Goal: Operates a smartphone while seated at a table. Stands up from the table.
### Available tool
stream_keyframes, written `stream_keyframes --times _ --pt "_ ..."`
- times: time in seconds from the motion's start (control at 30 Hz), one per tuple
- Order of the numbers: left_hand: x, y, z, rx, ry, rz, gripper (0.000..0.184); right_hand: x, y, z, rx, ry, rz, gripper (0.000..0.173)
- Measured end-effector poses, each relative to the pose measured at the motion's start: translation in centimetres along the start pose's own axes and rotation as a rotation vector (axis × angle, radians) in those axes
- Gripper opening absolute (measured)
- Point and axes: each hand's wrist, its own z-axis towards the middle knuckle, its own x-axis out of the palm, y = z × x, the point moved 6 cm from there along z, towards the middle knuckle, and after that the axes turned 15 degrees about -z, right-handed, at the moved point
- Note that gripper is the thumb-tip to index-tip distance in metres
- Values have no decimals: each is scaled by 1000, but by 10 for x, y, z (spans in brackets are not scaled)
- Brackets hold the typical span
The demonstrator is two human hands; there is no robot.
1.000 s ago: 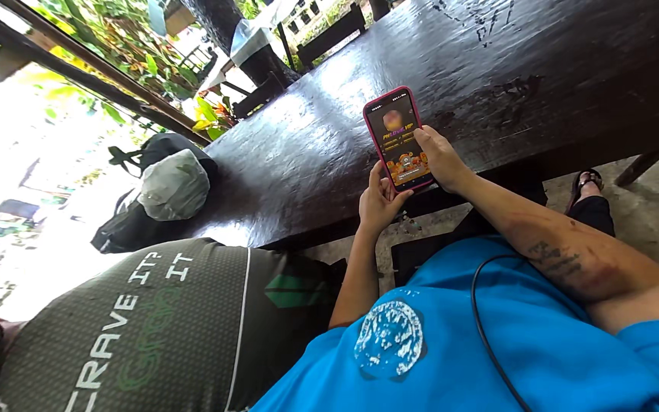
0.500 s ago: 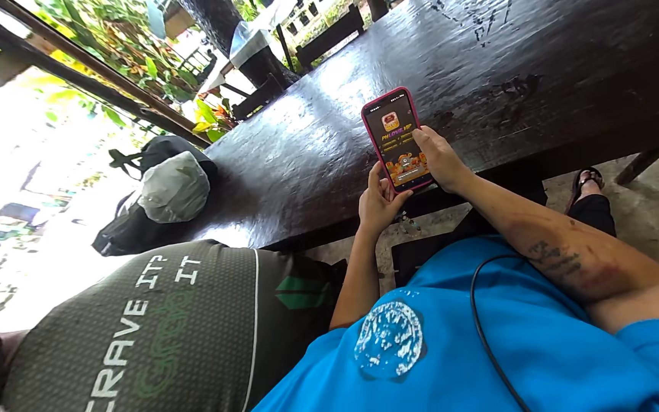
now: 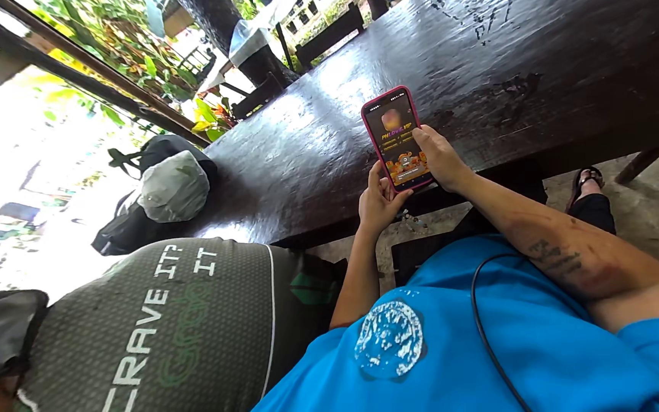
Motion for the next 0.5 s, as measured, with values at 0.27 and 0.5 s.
stream_keyframes --times 0.27,0.5 --pt "0 0 0 4 -4 20 87 1 0 0 14 2 15 43" --pt "-1 -3 -3 -43 10 30 88 0 -2 1 28 8 1 45"
